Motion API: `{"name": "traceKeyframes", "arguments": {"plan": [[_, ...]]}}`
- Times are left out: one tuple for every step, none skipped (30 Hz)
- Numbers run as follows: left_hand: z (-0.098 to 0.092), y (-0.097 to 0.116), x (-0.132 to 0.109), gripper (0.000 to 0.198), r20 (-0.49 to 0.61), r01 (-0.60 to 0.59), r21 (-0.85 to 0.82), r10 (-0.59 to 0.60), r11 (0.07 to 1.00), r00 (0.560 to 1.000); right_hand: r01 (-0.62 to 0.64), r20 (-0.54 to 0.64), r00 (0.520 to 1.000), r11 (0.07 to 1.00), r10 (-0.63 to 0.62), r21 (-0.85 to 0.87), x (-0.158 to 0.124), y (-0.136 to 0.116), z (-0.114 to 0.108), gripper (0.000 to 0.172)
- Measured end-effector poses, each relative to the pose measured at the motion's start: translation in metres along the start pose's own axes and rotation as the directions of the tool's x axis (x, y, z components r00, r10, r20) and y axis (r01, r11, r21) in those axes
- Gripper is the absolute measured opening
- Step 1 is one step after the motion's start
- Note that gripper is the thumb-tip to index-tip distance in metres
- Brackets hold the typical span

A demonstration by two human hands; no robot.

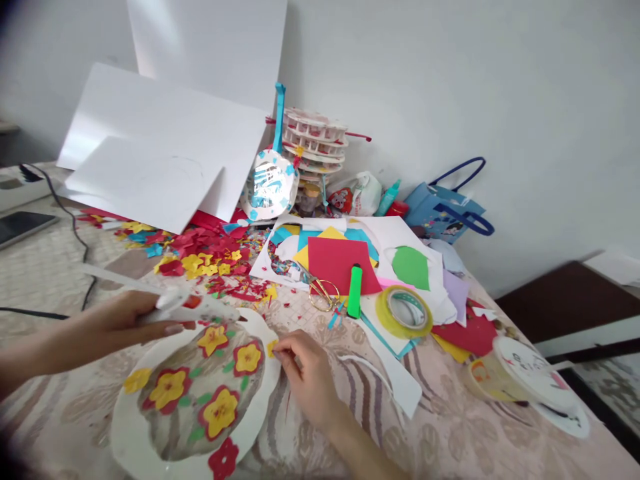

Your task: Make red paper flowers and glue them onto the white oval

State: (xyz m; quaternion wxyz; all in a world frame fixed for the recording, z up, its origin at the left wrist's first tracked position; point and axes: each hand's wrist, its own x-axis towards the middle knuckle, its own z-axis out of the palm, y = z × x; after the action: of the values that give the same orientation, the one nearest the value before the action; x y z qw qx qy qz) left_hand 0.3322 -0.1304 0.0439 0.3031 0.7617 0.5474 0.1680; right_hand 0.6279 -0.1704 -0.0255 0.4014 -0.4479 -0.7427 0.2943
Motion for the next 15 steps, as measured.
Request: {"name": "traceKeyframes", "arguments": {"plan": [[0.005,0.009,0.003,0.041,0.038,-0.028,0.078,0.025,0.997,0.999,0.004,0.009,1.0,1.0,-0.004,-0.001,-0.003,0.001,0.0,0.017],[0.01,0.016,0.006,0.041,0.06,-0.044,0.128,0.036,0.991,0.998,0.005,0.015,1.0,1.0,-0.005,-0.002,-0.006,0.002,-0.001,0.018],[0.013,0.021,0.007,0.041,0.078,-0.057,0.162,0.045,0.985,0.996,0.007,0.016,1.0,1.0,-0.007,-0.002,-0.008,0.003,-0.001,0.018],[0.016,0.025,0.009,0.04,0.093,-0.069,0.181,0.053,0.981,0.994,0.008,0.016,1.0,1.0,-0.008,-0.002,-0.01,0.003,0.0,0.018],[0.018,0.028,0.01,0.039,0.106,-0.079,0.192,0.06,0.978,0.993,0.011,0.016,1.0,1.0,-0.011,-0.002,-0.011,0.004,0.0,0.018],[0.019,0.031,0.011,0.039,0.116,-0.091,0.201,0.069,0.975,0.991,0.015,0.019,1.0,1.0,-0.015,-0.003,-0.011,0.004,0.0,0.018],[0.02,0.032,0.012,0.038,0.123,-0.106,0.212,0.081,0.972,0.989,0.018,0.022,1.0,1.0,-0.018,-0.004,-0.011,0.004,0.001,0.018],[0.021,0.033,0.012,0.037,0.121,-0.119,0.226,0.094,0.967,0.988,0.021,0.028,0.999,1.0,-0.021,-0.005,-0.011,0.005,0.001,0.018],[0.021,0.033,0.013,0.037,0.114,-0.13,0.244,0.105,0.961,0.988,0.025,0.035,0.999,1.0,-0.025,-0.003,-0.011,0.005,0.002,0.017],[0.022,0.033,0.013,0.037,0.105,-0.139,0.262,0.114,0.955,0.988,0.029,0.04,0.999,1.0,-0.029,-0.001,-0.01,0.005,0.003,0.018],[0.022,0.032,0.014,0.037,0.101,-0.145,0.279,0.121,0.949,0.988,0.032,0.045,0.998,0.999,-0.032,0.003,-0.01,0.006,0.003,0.018],[0.023,0.032,0.014,0.037,0.102,-0.149,0.294,0.124,0.944,0.987,0.036,0.049,0.998,0.999,-0.037,0.008,-0.01,0.006,0.004,0.019],[0.023,0.031,0.014,0.037,0.107,-0.152,0.304,0.125,0.94,0.986,0.04,0.053,0.998,0.999,-0.04,0.012,-0.01,0.007,0.004,0.019],[0.023,0.03,0.014,0.036,0.114,-0.154,0.312,0.124,0.938,0.986,0.04,0.057,0.998,0.999,-0.041,0.014,-0.01,0.007,0.005,0.019],[0.024,0.029,0.015,0.036,0.122,-0.156,0.317,0.122,0.935,0.985,0.04,0.06,0.997,0.999,-0.041,0.016,-0.01,0.007,0.005,0.019]]}}
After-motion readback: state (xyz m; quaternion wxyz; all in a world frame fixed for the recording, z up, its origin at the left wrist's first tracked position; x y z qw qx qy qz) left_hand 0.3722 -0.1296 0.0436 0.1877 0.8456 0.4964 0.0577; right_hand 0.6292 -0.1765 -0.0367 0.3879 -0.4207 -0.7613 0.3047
